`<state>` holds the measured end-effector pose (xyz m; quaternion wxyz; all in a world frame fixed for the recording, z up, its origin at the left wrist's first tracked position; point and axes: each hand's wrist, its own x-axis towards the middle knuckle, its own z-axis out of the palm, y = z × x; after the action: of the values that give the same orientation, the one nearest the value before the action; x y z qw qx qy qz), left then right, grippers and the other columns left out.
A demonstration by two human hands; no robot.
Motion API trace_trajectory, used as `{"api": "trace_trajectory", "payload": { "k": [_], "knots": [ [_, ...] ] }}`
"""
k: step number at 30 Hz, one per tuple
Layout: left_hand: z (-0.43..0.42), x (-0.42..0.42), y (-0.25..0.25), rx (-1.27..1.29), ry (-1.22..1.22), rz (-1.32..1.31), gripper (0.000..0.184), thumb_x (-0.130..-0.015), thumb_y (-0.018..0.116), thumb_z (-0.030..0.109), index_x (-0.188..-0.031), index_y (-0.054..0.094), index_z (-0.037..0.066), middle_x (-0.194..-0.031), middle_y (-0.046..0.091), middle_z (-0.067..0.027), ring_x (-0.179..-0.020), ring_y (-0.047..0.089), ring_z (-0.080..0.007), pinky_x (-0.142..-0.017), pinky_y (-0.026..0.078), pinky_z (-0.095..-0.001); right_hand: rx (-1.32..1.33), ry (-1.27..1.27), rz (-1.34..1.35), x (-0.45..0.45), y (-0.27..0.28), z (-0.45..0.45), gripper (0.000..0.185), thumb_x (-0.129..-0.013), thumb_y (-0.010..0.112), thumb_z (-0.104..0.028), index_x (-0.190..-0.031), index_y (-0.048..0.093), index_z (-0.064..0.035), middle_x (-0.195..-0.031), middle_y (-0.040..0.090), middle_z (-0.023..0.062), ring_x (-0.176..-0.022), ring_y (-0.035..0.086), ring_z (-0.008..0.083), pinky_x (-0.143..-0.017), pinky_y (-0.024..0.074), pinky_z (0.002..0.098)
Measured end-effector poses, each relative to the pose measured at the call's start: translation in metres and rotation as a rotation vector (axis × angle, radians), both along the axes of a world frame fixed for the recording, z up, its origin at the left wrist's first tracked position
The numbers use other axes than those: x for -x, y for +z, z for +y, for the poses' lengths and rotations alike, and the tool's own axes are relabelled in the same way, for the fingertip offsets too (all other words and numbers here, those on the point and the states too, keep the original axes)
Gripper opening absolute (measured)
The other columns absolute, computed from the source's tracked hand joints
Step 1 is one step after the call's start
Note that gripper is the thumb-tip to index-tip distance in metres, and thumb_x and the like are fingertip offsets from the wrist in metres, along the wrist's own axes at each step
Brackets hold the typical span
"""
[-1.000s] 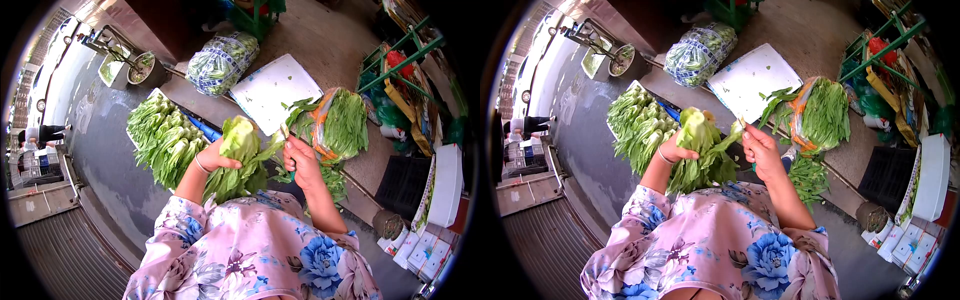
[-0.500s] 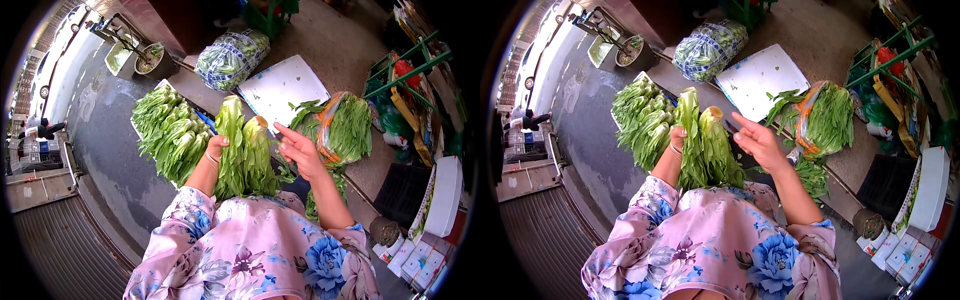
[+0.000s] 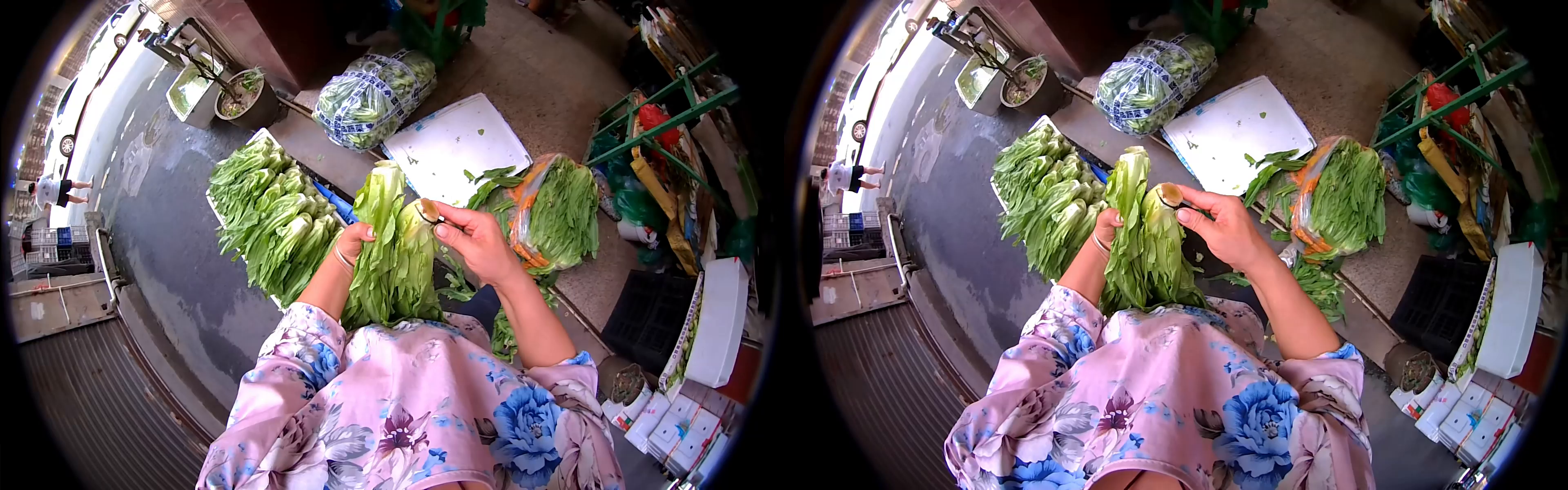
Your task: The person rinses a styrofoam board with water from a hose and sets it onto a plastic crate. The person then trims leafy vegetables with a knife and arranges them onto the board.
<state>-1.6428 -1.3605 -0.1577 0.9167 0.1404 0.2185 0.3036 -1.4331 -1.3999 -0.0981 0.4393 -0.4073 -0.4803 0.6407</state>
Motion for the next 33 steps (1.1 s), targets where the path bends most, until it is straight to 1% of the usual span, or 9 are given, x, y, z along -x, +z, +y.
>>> {"api": "trace_trajectory", "payload": {
  "k": [4, 6, 9, 11, 14, 17, 20, 28, 33],
  "knots": [
    [0.002, 0.004, -0.021, 0.029, -0.053, -0.005, 0.070, -0.053, 0.061, 0.019, -0.118, 0.044, -0.002, -0.104, 0.057, -0.0189, -0.091, 0.058, -0.0305, -0.083, 0.047, -0.0421, 0.190, -0.032, 0.131, -0.003, 0.008, -0.002, 0.034, -0.084, 0.053, -0.008, -0.117, 0.049, 0.0002, -0.089, 0.060, 0.0028, -0.077, 0.053, 0.0053, -0.069, 0.0438, 0.0184],
    [0.018, 0.000, -0.037, 0.000, -0.146, -0.040, 0.070, -0.054, 0.061, 0.019, -0.118, 0.044, -0.003, -0.104, 0.056, -0.0194, -0.090, 0.058, -0.0312, -0.083, 0.047, -0.0429, 0.459, -0.019, 0.308, -0.019, -0.008, 0.005, 0.028, -0.086, 0.049, -0.010, -0.114, 0.053, -0.0043, -0.058, 0.037, -0.0081, -0.045, 0.027, 0.0024, -0.040, 0.0208, 0.0168],
    [0.017, -0.007, -0.043, -0.071, -0.097, 0.003, 0.074, -0.052, 0.062, 0.024, -0.118, 0.042, -0.003, -0.101, 0.057, -0.0179, -0.088, 0.058, -0.0309, -0.081, 0.048, -0.0443, 0.668, 0.009, 0.612, -0.027, -0.013, 0.004, 0.010, -0.087, 0.048, -0.013, -0.077, 0.050, -0.0112, -0.057, 0.033, -0.0064, -0.045, 0.028, 0.0033, -0.037, 0.0212, 0.0171],
    [0.021, -0.022, -0.025, -0.069, -0.068, -0.004, 0.073, -0.052, 0.062, 0.021, -0.118, 0.042, -0.002, -0.101, 0.056, -0.0177, -0.088, 0.059, -0.0302, -0.079, 0.049, -0.0430, 0.713, -0.031, 0.598, -0.032, -0.004, 0.009, 0.005, -0.087, 0.048, -0.013, -0.086, 0.052, -0.0109, -0.057, 0.029, -0.0070, -0.045, 0.025, 0.0033, -0.037, 0.0188, 0.0168],
    [0.023, -0.024, -0.025, 0.016, -0.087, 0.087, 0.065, -0.057, 0.059, 0.019, -0.117, 0.043, 0.000, -0.102, 0.057, -0.0169, -0.089, 0.058, -0.0308, -0.081, 0.048, -0.0440, -0.123, -0.441, -0.245, -0.012, -0.044, 0.011, 0.028, -0.085, 0.052, -0.014, -0.109, 0.056, -0.0014, -0.086, 0.064, 0.0048, -0.061, 0.053, 0.0138, -0.058, 0.0436, 0.0284],
    [0.027, -0.027, -0.032, 0.044, -0.043, 0.129, 0.062, -0.057, 0.058, 0.019, -0.115, 0.045, 0.000, -0.102, 0.057, -0.0172, -0.089, 0.058, -0.0319, -0.081, 0.047, -0.0448, -0.064, -0.347, -1.054, -0.027, 0.003, 0.009, 0.044, -0.083, 0.056, -0.026, -0.120, 0.047, -0.0024, -0.083, 0.063, 0.0044, -0.061, 0.051, 0.0087, -0.058, 0.0427, 0.0274],
    [0.024, -0.032, -0.024, 0.037, -0.032, 0.141, 0.061, -0.058, 0.056, 0.019, -0.115, 0.046, 0.000, -0.103, 0.057, -0.0176, -0.090, 0.057, -0.0322, -0.082, 0.047, -0.0445, 0.189, -0.373, -0.187, -0.031, -0.018, 0.007, 0.046, -0.081, 0.060, -0.027, -0.117, 0.048, -0.0017, -0.085, 0.061, 0.0029, -0.065, 0.052, 0.0085, -0.061, 0.0435, 0.0263],
    [0.027, -0.047, -0.003, -0.131, -0.063, 0.235, 0.060, -0.061, 0.056, 0.014, -0.117, 0.043, -0.003, -0.108, 0.054, -0.0163, -0.096, 0.055, -0.0284, -0.087, 0.044, -0.0407, 0.253, -0.446, 0.173, -0.013, -0.021, 0.007, 0.042, -0.073, 0.069, -0.017, -0.105, 0.053, 0.0055, -0.093, 0.059, 0.0071, -0.086, 0.053, 0.0116, -0.078, 0.0422, 0.0260],
    [0.040, -0.046, 0.014, -0.408, 0.015, 0.390, 0.069, -0.056, 0.065, 0.016, -0.120, 0.043, -0.001, -0.113, 0.053, -0.0114, -0.105, 0.050, -0.0252, -0.092, 0.039, -0.0349, 0.172, -0.622, -0.208, -0.014, -0.019, 0.016, 0.046, -0.072, 0.065, -0.009, -0.114, 0.049, 0.0034, -0.105, 0.056, 0.0131, -0.097, 0.051, 0.0193, -0.082, 0.0419, 0.0277]
  ]
}}
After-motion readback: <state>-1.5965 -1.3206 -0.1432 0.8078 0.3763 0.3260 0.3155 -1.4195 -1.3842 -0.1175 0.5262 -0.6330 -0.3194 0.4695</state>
